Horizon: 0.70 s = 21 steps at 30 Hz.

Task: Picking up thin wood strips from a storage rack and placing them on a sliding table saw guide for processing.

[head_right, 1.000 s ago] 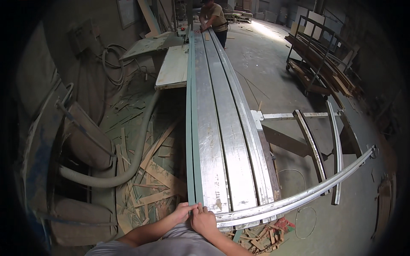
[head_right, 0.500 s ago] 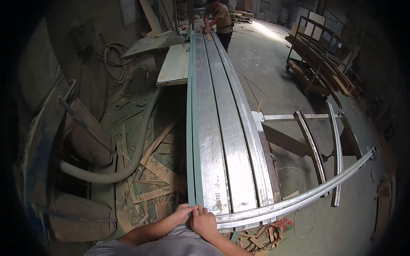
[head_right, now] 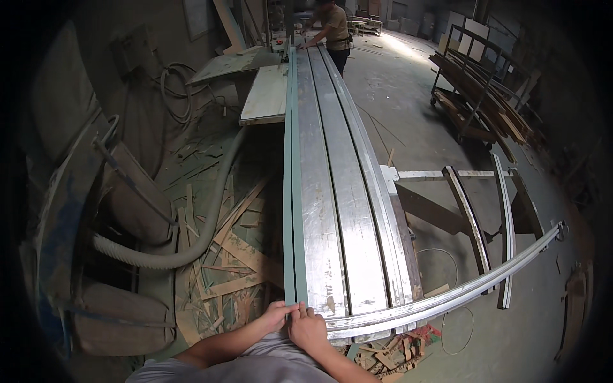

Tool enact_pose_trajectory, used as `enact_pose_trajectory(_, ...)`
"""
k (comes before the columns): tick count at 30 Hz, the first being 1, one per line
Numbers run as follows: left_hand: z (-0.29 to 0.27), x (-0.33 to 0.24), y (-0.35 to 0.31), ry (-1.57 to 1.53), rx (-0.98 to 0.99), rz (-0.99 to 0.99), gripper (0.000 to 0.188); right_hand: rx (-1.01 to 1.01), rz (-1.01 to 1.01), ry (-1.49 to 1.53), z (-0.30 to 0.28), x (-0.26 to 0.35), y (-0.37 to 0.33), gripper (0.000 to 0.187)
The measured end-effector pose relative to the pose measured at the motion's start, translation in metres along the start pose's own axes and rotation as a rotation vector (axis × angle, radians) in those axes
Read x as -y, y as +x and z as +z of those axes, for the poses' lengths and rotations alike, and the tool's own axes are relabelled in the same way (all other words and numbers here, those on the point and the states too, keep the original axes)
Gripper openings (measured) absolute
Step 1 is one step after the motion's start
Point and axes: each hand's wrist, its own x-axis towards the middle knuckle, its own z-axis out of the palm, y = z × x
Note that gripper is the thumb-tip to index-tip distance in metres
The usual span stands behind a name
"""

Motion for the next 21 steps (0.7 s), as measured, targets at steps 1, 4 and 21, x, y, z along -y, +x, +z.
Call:
enact_pose_trajectory(1, -0.001, 0.002, -0.002, 0.001, -0.013, -0.002, 0.014, 0.014, -0.003, -0.005, 0.0, 0.001, -0.002, 0.045)
enact_pose_trajectory(4, -0.003, 0.006, -0.003, 0.012, -0.04, -0.004, 0.016, 0.011, -0.005, 0.001, 0.0, 0.003, -0.006, 0.046)
enact_pose_trajectory(21, -0.017, 0.046, -0.039, -0.022, 0.016, 0.029, 0.015, 0.06, 0.009, -0.024, 0.005, 0.033, -0.053, 0.052)
